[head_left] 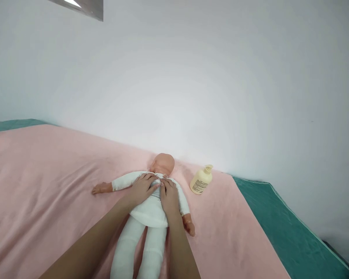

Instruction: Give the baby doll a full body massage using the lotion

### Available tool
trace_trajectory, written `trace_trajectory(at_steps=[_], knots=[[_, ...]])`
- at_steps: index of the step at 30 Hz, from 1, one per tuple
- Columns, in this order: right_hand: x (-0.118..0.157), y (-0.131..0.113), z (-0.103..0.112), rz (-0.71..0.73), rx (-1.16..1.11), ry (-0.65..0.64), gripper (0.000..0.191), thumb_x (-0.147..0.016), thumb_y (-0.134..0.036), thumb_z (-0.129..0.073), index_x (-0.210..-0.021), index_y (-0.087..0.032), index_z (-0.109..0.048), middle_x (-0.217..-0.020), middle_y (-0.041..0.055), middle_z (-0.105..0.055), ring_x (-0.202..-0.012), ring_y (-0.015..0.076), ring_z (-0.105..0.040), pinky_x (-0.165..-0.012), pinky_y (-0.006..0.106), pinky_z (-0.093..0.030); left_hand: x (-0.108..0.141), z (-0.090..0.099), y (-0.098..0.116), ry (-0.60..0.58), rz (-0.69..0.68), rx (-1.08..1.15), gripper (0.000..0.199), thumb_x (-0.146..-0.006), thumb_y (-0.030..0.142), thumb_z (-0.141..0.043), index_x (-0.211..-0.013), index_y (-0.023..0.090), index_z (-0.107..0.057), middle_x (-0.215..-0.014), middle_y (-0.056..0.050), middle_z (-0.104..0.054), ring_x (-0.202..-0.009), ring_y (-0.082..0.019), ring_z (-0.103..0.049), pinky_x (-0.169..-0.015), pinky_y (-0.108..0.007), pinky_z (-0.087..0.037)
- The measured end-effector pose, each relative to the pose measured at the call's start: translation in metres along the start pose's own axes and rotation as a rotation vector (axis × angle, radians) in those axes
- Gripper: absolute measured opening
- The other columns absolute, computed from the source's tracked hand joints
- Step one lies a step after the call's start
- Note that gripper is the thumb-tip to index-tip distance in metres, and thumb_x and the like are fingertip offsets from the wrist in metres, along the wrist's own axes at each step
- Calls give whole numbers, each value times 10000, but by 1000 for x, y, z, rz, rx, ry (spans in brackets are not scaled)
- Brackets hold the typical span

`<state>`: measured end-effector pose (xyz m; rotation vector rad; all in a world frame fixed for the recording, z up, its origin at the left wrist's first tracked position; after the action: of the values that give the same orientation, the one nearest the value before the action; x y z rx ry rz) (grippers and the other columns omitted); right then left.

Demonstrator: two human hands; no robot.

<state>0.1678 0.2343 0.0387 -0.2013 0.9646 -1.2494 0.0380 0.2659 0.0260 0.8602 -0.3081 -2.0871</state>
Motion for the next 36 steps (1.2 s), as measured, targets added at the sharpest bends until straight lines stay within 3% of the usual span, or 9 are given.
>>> trace_trajectory(at_steps=[4,8,10,12,15,19,25,30,36], knots=[[2,-2,11,-15,-157,29,318,-932,-247,-397,-1091,-196,-668,-1144,91,-649,-1101,211,-556,-997,389,-407,3,11,7,7,-25,69,407,-948,435,-432,-1266,210,-551,-1258,-81,-594,-1177,-239,-499,-1019,-430,-392],[5,-7,41,-47,-297,54,275,-929,-291,-440,-1036,-210,-681,-1088,74,-660,-1066,209,-573,-963,372,-428,4,36,24,-31,-66,96,409,-937,414,-466,-1276,201,-547,-1292,-76,-587,-1207,-242,-495,-1038,-418,-387],[8,-11,55,-80,-385,-53,252,-920,-338,-492,-976,-220,-708,-980,53,-678,-959,204,-607,-885,348,-466,6,54,35,-67,-85,94,376,-937,422,-473,-1227,214,-590,-1263,-57,-614,-1211,-240,-502,-1039,-406,-388],[15,-18,64,-104,-444,-261,244,-904,-377,-538,-967,-241,-731,-892,32,-675,-877,195,-613,-815,325,-481,11,70,43,-119,-90,92,354,-935,439,-482,-1189,235,-622,-1234,-29,-639,-1206,-238,-516,-1023,-391,-406],[29,-30,70,-121,-451,-544,231,-888,-404,-579,-967,-274,-754,-861,21,-658,-847,186,-599,-771,307,-471,25,82,54,-311,-150,130,312,-941,432,-478,-1117,262,-672,-1147,6,-685,-1074,-227,-610,-921,-353,-477],[42,-43,61,-84,-471,-755,200,-866,-401,-616,-965,-305,-761,-871,20,-642,-833,177,-588,-702,278,-470,44,83,63,-529,-215,202,235,-872,397,-596,-1054,296,-706,-1037,44,-721,-952,-218,-662,-843,-313,-502],[43,-37,40,-78,-326,-836,144,-852,-353,-648,-918,-323,-772,-833,-3,-605,-783,141,-558,-693,248,-437,48,69,63,-752,-56,220,342,-710,370,-731,-1029,248,-729,-1049,-7,-709,-878,-218,-661,-705,-267,-497],[43,-26,29,-116,-329,-867,136,-843,-331,-661,-836,-270,-782,-803,-6,-578,-767,131,-533,-672,236,-411,48,58,50,-805,94,170,446,-593,370,-803,-1025,281,-735,-1056,-2,-720,-870,-245,-665,-700,-289,-500],[44,-22,22,-120,-350,-848,127,-815,-322,-688,-747,-259,-774,-753,-8,-560,-729,130,-508,-628,232,-391,45,50,46,-817,93,190,407,-594,314,-805,-993,254,-746,-1015,-21,-735,-931,-251,-662,-738,-299,-514]])
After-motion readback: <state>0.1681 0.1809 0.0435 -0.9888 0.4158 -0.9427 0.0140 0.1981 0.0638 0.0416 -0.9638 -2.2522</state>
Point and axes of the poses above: each hand's wrist, its own x-axis away from the middle knuckle, its own z-axis out of the back of the hand, y = z × x, the point moved 6 cm from there along -x, towards the middle knuckle
